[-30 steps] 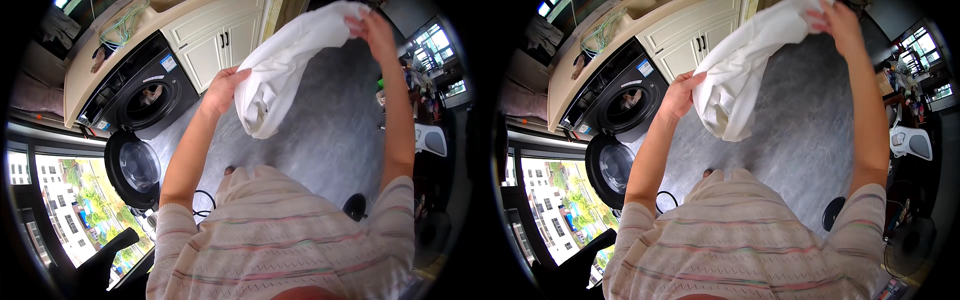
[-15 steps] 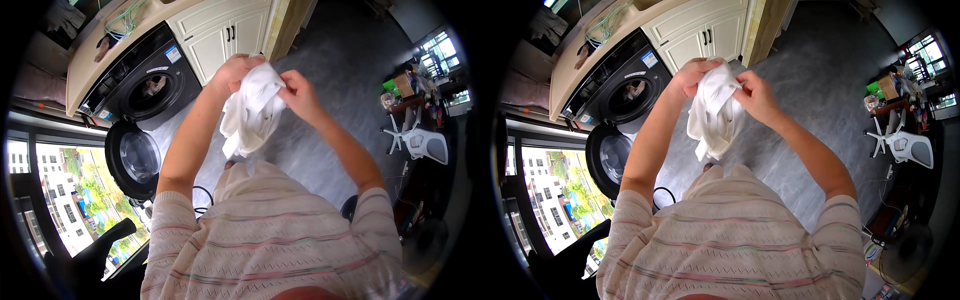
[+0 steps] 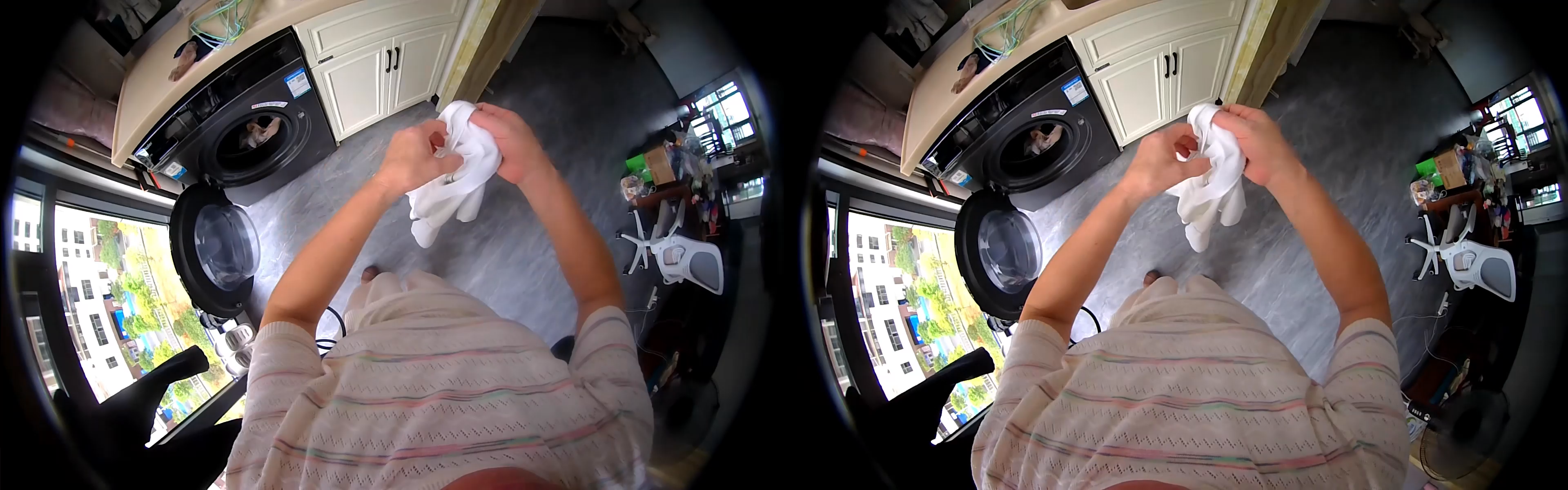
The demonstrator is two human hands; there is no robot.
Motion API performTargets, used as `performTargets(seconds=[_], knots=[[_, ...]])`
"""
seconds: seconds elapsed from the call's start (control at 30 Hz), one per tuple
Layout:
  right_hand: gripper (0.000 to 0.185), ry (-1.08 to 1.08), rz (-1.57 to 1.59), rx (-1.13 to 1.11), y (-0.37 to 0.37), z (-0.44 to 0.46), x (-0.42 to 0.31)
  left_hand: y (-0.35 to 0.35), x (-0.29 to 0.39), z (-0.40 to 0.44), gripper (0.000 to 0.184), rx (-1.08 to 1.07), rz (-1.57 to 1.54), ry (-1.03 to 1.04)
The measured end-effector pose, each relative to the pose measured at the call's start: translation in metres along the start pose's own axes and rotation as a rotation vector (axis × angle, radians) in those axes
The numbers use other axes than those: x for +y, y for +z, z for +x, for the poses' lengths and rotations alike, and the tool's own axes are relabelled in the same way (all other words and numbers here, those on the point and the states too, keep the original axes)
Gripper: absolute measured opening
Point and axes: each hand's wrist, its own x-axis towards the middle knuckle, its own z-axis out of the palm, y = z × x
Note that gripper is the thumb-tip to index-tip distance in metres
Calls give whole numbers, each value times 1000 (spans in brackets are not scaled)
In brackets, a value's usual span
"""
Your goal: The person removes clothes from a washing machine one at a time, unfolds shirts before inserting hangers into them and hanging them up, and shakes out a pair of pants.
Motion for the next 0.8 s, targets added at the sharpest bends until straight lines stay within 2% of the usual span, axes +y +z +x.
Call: performTargets(seconds=[0.03, 0.13, 0.23, 0.37, 0.47, 0.57, 0.6, 0.7, 0.8], knots=[[19, 3, -32, -3, -1, 2, 2, 5, -1, 3, 31, 5, -15, 12], [21, 3, -67, -23, -3, -2, 1, 10, -15, 14, 19, -191, -539, -11], [23, 46, -193, -53, -14, -12, -18, -6, -20, 20, 16, -373, -827, -124], [29, 84, -367, -4, -41, -15, -18, -10, -6, 26, 6, -361, -1039, -208], [29, -208, -701, -24, -23, -24, 0, -3, 14, 34, 6, -381, -979, -219], [26, -201, -1419, 155, -22, -19, 3, 9, 20, 44, 6, -403, -624, -102], [18, -303, -1328, 224, -25, -19, 5, 8, 24, 44, 13, -372, -465, -32], [15, -274, -824, 95, -38, -22, -1, -13, 27, 36, 24, -297, 164, 132], [18, -267, -782, 130, -25, -31, -30, -7, -19, 37, 34, -159, 609, 99]])
